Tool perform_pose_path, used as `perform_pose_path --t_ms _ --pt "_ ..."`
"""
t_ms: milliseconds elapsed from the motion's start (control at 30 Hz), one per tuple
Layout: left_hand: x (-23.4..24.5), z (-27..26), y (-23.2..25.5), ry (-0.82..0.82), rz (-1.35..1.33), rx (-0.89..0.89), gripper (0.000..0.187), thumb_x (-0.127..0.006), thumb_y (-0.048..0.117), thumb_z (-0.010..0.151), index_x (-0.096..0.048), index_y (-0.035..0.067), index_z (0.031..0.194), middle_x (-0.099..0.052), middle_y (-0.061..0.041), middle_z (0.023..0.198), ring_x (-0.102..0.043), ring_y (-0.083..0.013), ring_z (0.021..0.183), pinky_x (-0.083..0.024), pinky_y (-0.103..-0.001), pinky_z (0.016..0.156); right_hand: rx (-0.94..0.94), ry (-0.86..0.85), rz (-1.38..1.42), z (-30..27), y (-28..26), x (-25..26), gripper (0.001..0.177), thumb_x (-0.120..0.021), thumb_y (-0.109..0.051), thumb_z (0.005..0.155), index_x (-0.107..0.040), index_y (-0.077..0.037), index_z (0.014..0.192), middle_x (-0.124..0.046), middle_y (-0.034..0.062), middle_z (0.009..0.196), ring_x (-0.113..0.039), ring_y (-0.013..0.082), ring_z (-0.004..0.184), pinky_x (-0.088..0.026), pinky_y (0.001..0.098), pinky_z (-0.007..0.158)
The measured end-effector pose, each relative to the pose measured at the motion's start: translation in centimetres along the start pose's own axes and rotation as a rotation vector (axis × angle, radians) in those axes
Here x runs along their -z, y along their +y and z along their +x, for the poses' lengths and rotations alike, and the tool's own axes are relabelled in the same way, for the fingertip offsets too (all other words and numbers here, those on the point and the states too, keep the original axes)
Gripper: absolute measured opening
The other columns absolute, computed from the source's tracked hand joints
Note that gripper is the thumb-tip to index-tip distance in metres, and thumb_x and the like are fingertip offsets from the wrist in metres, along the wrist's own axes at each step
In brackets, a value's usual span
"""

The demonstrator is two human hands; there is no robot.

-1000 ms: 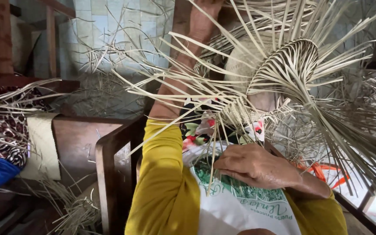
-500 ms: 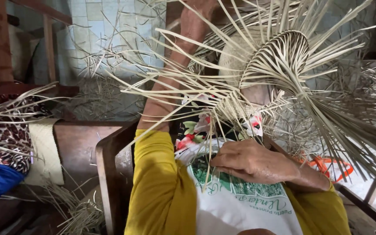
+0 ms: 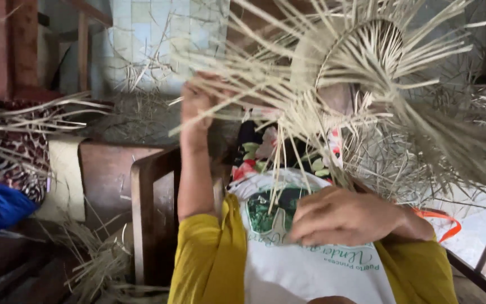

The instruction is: Weaving natural fiber strands together to form a circular object, possibly a hat or basket.

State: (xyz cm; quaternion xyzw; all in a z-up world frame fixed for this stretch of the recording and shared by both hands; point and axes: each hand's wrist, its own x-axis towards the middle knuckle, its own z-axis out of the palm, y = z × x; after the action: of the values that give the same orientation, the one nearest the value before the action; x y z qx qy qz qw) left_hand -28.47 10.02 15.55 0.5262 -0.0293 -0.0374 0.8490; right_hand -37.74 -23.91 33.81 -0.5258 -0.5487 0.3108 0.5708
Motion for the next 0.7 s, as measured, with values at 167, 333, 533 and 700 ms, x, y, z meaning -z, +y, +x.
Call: perform_pose_path --t_ms 167,333,533,700 --pt "-0.3 -8.5 5.0 0.529 -0.231 -0.353 0.014 -0.060 0.016 0.104 -0.061 0.011 0.117 -0.066 -0.011 0.080 -0.057 -0.0125 0.058 -0.053 -0.026 0.067 0.001 0.439 -0.123 0.6 0.6 -0.1 0.024 -0.065 -0.002 0.094 -0.076 -0.008 0.114 -0.067 0.0021 0.071 -0.056 0.0104 0.054 -0.051 0.0246 0.045" --pt "-11.6 -12.2 8.3 0.477 0.292 -0.544 0.009 -0.069 0.005 0.093 -0.066 -0.003 0.093 -0.068 -0.022 0.068 -0.062 -0.0220 0.053 -0.057 -0.033 0.052 0.009 0.596 -0.341 3.6 2.7 0.3 0.026 -0.065 0.003 0.095 -0.073 -0.006 0.118 -0.070 0.0128 0.086 -0.064 0.0192 0.066 -0.056 0.0284 0.057" --pt "-14.6 -9.4 3.8 0.142 0.450 -0.530 0.011 -0.077 -0.002 0.084 -0.078 0.000 0.094 -0.073 -0.012 0.071 -0.064 -0.0181 0.058 -0.059 -0.031 0.059 0.015 0.842 -0.179 3.7 5.2 -0.4 0.021 -0.075 0.004 0.094 -0.076 0.001 0.114 -0.069 0.0144 0.095 -0.065 0.0175 0.077 -0.054 0.0281 0.063" --pt "-17.2 -9.0 5.4 0.082 0.520 -0.470 0.014 -0.070 -0.003 0.087 -0.079 0.006 0.092 -0.071 -0.009 0.068 -0.064 -0.0183 0.055 -0.056 -0.031 0.055 -0.013 0.998 -0.022 3.1 4.6 -0.4 0.029 -0.076 0.010 0.091 -0.067 0.008 0.119 -0.066 0.0149 0.094 -0.065 0.0138 0.079 -0.058 0.0218 0.057"
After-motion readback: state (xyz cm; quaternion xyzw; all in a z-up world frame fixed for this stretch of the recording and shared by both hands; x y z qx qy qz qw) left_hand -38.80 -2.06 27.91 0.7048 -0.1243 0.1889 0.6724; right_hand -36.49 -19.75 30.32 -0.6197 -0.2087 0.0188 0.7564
